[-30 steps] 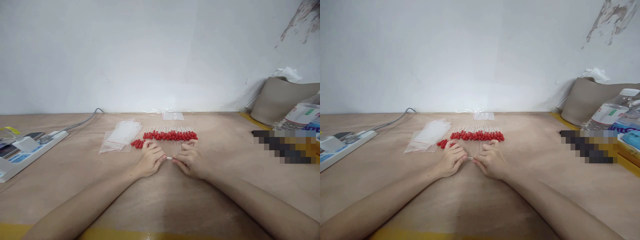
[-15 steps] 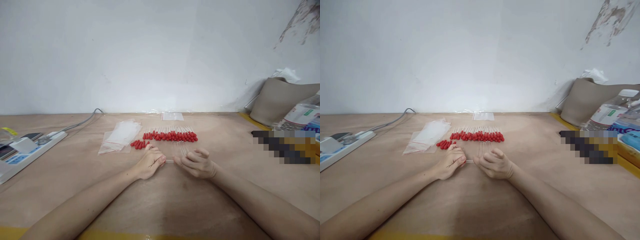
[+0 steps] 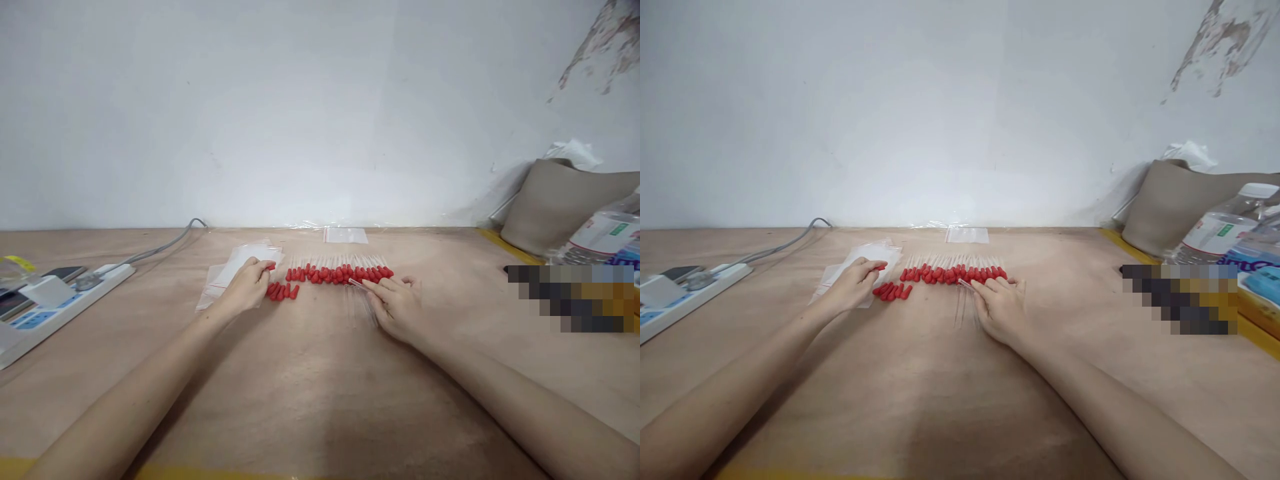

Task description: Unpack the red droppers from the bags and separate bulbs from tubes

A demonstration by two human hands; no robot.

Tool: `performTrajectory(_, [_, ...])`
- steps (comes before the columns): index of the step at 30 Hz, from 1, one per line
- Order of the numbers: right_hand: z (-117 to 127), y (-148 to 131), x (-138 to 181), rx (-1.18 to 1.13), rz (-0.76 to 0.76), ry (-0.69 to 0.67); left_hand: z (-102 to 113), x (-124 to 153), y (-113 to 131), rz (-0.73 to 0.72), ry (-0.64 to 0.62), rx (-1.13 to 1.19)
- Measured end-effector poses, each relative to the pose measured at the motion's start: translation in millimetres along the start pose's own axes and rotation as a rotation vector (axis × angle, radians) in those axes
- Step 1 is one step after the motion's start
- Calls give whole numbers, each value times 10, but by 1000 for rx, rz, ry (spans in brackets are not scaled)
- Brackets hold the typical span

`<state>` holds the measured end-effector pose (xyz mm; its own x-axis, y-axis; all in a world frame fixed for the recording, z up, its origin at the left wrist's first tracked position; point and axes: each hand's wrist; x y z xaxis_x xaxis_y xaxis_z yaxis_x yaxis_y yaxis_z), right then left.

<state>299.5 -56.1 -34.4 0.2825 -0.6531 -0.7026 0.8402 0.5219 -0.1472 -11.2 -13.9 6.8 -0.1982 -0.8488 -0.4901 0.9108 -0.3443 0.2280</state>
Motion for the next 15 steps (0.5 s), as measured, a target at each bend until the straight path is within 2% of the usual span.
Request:
performTrajectory(3, [-44,-60,6,-44,-49,-61,-12,-10,-48,31,-67,-69])
performTrajectory(6, [-95,-80,14,-40,-52,-43,-17,8,-42,108,-150,-137])
performTrajectory(10, [-146,-105,-1,-9,28,-29,-44,17,-49,160,-170,-236])
performTrajectory(15, [-109,-157,-29,-67,8,-127,-66,3,-42,188,-212,-197])
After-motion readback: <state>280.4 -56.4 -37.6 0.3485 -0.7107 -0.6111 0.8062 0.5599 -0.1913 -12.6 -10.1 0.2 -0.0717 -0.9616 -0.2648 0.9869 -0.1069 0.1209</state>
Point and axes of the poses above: each hand's wrist, its own x-axis away from the middle knuckle, its own z-axis out of the back of the hand, y = z × x, and after that the axes turned 3 degrees about -x, right-handed
